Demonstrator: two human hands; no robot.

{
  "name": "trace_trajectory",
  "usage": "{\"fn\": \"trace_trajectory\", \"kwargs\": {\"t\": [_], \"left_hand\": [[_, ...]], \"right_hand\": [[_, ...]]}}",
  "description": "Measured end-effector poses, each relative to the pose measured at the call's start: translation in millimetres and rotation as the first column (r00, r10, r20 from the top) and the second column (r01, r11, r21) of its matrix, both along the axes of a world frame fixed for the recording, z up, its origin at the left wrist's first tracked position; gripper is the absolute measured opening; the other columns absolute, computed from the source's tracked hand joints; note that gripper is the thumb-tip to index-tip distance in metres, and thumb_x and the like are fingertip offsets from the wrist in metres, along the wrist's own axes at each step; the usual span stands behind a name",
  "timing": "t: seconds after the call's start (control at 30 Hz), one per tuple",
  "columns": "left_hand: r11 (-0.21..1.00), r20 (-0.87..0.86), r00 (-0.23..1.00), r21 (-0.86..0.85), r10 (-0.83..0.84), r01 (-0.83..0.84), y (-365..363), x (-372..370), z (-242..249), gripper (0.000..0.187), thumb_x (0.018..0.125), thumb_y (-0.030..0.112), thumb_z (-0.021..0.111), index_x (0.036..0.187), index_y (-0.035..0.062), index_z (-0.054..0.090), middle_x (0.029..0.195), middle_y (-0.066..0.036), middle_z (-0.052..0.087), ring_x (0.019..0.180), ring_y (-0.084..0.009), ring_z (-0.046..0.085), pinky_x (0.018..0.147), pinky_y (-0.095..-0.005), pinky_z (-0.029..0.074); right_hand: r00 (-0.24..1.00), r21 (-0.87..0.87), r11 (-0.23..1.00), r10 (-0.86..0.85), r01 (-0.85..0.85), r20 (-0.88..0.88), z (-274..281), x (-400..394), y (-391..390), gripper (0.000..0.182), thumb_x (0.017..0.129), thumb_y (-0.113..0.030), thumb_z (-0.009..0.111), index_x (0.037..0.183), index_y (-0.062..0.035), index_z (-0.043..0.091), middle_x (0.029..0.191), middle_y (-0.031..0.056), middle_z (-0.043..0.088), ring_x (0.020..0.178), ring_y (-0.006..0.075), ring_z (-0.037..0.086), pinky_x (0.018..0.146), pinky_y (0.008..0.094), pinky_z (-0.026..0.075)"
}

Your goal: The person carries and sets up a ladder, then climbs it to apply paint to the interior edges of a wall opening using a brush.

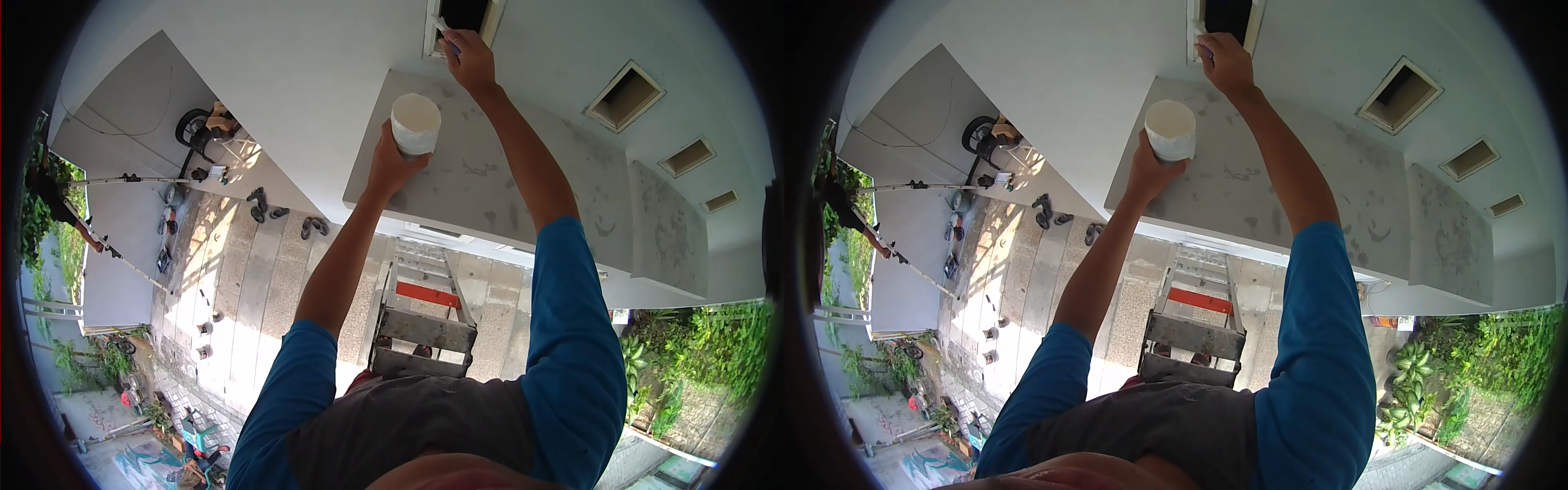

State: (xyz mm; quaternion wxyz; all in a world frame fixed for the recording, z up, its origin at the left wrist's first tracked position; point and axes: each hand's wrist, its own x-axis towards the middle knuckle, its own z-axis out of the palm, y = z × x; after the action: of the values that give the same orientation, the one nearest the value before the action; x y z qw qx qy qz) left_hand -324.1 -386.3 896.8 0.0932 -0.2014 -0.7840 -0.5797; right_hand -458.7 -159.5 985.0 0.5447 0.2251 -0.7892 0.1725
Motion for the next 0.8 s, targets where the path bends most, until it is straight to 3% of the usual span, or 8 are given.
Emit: {"fn": "trace_trajectory", "kwargs": {"t": [0.13, 0.2, 0.33, 0.4, 0.6, 0.73, 0.8], "left_hand": [[1.0, 0.007, 1.0, 0.008, -0.007, 0.007, 1, 0, -2, 0.083, 0.069, 0.022, 0.088, 0.133, 0.0009, 0.04, 0.121, -0.023, 0.065, 0.112, -0.0377, 0.066, 0.094, -0.044, 0.053], [0.999, 0.017, 1.0, 0.035, -0.022, 0.022, 1, 0, -1, 0.085, 0.068, 0.018, 0.088, 0.137, 0.0048, 0.038, 0.125, -0.022, 0.062, 0.116, -0.0403, 0.063, 0.096, -0.0469, 0.052], [0.999, 0.008, 1.0, 0.032, -0.013, 0.013, 1, 0, 0, 0.086, 0.069, 0.018, 0.088, 0.137, 0.0047, 0.038, 0.125, -0.022, 0.062, 0.116, -0.0404, 0.063, 0.096, -0.0467, 0.052], [1.0, -0.013, 1.0, 0.014, -0.012, 0.012, 0, -1, -2, 0.085, 0.069, 0.022, 0.089, 0.134, 0.0014, 0.039, 0.122, -0.023, 0.064, 0.114, -0.0378, 0.066, 0.095, -0.0443, 0.053], [1.0, -0.006, 1.0, 0.019, -0.013, 0.013, 1, -2, -2, 0.084, 0.069, 0.021, 0.089, 0.134, 0.0013, 0.039, 0.124, -0.023, 0.064, 0.114, -0.0376, 0.065, 0.095, -0.0448, 0.053], [0.999, -0.026, 1.0, 0.03, -0.012, 0.013, 0, -2, -1, 0.084, 0.069, 0.02, 0.089, 0.134, 0.0013, 0.039, 0.124, -0.023, 0.063, 0.115, -0.0376, 0.065, 0.095, -0.0447, 0.052], [0.999, -0.005, 1.0, 0.037, -0.026, 0.026, 0, -1, -2, 0.085, 0.069, 0.02, 0.089, 0.135, 0.0018, 0.039, 0.125, -0.022, 0.063, 0.116, -0.0375, 0.064, 0.095, -0.0446, 0.052]], "right_hand": [[0.998, 0.121, 0.993, 0.006, 0.002, -0.067, -26, 2, 1, 0.021, 0.088, -0.015, 0.074, 0.106, -0.0061, 0.071, 0.105, 0.007, 0.069, 0.096, 0.0255, 0.067, 0.082, 0.0372, 0.057], [0.999, 0.203, 0.979, -0.035, 0.027, 0.035, -41, 4, 2, 0.023, 0.087, -0.015, 0.074, 0.107, -0.0058, 0.07, 0.106, 0.0078, 0.069, 0.099, 0.0249, 0.066, 0.084, 0.0374, 0.057], [0.994, 0.221, 0.975, -0.023, -0.002, 0.11, -59, 7, 3, 0.019, 0.088, -0.015, 0.072, 0.104, -0.0053, 0.069, 0.104, 0.0075, 0.069, 0.099, 0.0251, 0.066, 0.084, 0.0371, 0.057], [0.968, 0.227, 0.974, -0.058, 0.001, 0.245, -64, 11, 2, 0.017, 0.09, -0.017, 0.07, 0.102, -0.005, 0.069, 0.101, 0.0074, 0.068, 0.098, 0.0262, 0.065, 0.083, 0.0376, 0.057], [0.934, 0.174, 0.984, -0.022, -0.044, 0.357, -42, 8, -4, 0.016, 0.091, -0.019, 0.069, 0.098, -0.0038, 0.07, 0.095, 0.0086, 0.069, 0.095, 0.0281, 0.065, 0.079, 0.0403, 0.055], [0.934, 0.135, 0.991, -0.039, -0.01, 0.355, -13, -10, 1, 0.016, 0.091, -0.017, 0.07, 0.098, -0.003, 0.071, 0.093, 0.0094, 0.069, 0.092, 0.0288, 0.066, 0.079, 0.0402, 0.055], [0.983, 0.068, 0.997, 0.008, -0.021, 0.181, 0, -10, 4, 0.015, 0.09, -0.016, 0.07, 0.097, -0.0025, 0.071, 0.092, 0.0105, 0.069, 0.089, 0.0302, 0.066, 0.078, 0.0402, 0.055]]}}
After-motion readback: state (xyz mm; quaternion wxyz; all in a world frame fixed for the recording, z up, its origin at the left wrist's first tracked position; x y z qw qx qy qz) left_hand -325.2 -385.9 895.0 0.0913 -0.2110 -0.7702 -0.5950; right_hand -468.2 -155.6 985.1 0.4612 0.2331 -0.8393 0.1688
